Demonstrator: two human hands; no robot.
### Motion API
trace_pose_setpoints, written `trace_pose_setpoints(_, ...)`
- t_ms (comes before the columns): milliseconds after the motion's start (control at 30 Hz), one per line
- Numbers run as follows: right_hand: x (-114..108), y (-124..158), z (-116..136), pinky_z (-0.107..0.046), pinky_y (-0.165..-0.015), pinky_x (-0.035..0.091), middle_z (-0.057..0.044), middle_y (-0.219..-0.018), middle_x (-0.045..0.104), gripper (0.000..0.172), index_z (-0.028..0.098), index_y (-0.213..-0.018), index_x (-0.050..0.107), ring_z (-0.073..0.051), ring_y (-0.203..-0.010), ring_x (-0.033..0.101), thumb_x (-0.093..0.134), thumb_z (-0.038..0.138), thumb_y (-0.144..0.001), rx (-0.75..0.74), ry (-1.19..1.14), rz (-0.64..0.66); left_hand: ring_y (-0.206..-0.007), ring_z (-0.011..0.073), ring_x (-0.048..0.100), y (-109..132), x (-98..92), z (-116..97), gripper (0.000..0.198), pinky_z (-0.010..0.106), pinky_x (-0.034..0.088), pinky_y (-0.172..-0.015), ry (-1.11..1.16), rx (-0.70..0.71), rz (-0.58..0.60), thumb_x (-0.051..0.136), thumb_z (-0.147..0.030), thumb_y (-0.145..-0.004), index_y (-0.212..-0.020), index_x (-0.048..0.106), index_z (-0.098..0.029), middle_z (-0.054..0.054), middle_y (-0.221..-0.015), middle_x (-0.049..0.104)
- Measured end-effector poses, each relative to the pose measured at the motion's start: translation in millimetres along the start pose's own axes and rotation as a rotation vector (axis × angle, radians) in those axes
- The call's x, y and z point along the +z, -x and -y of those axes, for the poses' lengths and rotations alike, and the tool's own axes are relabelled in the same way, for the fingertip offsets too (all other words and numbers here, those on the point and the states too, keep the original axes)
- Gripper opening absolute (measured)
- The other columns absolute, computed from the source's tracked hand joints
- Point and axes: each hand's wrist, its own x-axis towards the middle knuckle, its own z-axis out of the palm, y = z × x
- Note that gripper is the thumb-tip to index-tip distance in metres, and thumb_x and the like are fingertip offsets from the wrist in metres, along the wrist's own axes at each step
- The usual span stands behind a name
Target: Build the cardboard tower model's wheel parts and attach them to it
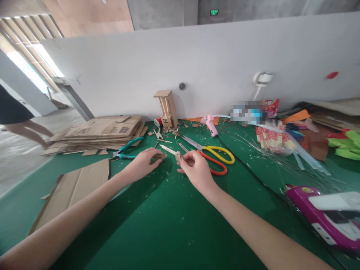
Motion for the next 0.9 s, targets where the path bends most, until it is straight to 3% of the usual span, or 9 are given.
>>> trace_pose_setpoints(167,-1,-1,2,-0.037,-0.069,0.061,-0.002,-0.082,0.058,0.035,0.02,-0.076,0.046,-0.022,-0.086,0.065,0.07,0.044,-0.068,-0.029,-0.03,0.006,-0.079,0.0142,0.061,1,-0.1,-17,0.024,0.026,0.048,-0.067,1.031,-0.199,0.055,0.055,-0.027,-0.084,-0.106,0.053,-0.019,0.004,-0.094,0.061)
trace_pose_setpoints(300,0,1,6,-0.039,-0.069,0.061,-0.003,-0.084,0.059,0.035,0.02,-0.076,0.046,-0.021,-0.085,0.065,0.071,0.044,-0.068,-0.045,-0.053,0.007,-0.075,0.0087,0.061,4,1.6,-22,0.019,0.019,0.048,-0.063,1.477,-0.294,0.108,0.056,-0.018,-0.083,-0.102,0.055,-0.021,0.002,-0.092,0.061)
trace_pose_setpoints(533,2,3,8,-0.04,-0.07,0.06,-0.004,-0.087,0.06,0.033,0.021,-0.076,0.046,-0.023,-0.088,0.065,0.07,0.042,-0.069,-0.076,-0.085,0.023,-0.074,0.0067,0.06,5,3.7,-25,0.027,0.015,0.05,-0.063,1.637,-0.396,0.14,0.054,-0.012,-0.084,-0.11,0.06,-0.018,0.003,-0.088,0.061)
trace_pose_setpoints(700,3,5,11,-0.038,-0.067,0.06,-0.003,-0.085,0.06,0.033,0.021,-0.075,0.045,-0.022,-0.084,0.066,0.07,0.043,-0.069,-0.072,-0.076,0.041,-0.072,0.0062,0.06,6,7.5,-25,0.028,0.016,0.05,-0.063,1.593,-0.416,0.1,0.055,-0.01,-0.084,-0.11,0.061,-0.019,0.003,-0.088,0.062)
trace_pose_setpoints(900,3,7,11,-0.035,-0.064,0.061,-0.002,-0.081,0.061,0.029,0.021,-0.076,0.046,-0.019,-0.079,0.067,0.069,0.039,-0.071,-0.085,-0.054,0.102,-0.09,0.0121,0.062,6,13.6,-30,0.031,0.022,0.051,-0.076,1.424,-0.387,0.042,0.053,-0.015,-0.086,-0.116,0.057,-0.018,0.008,-0.108,0.062)
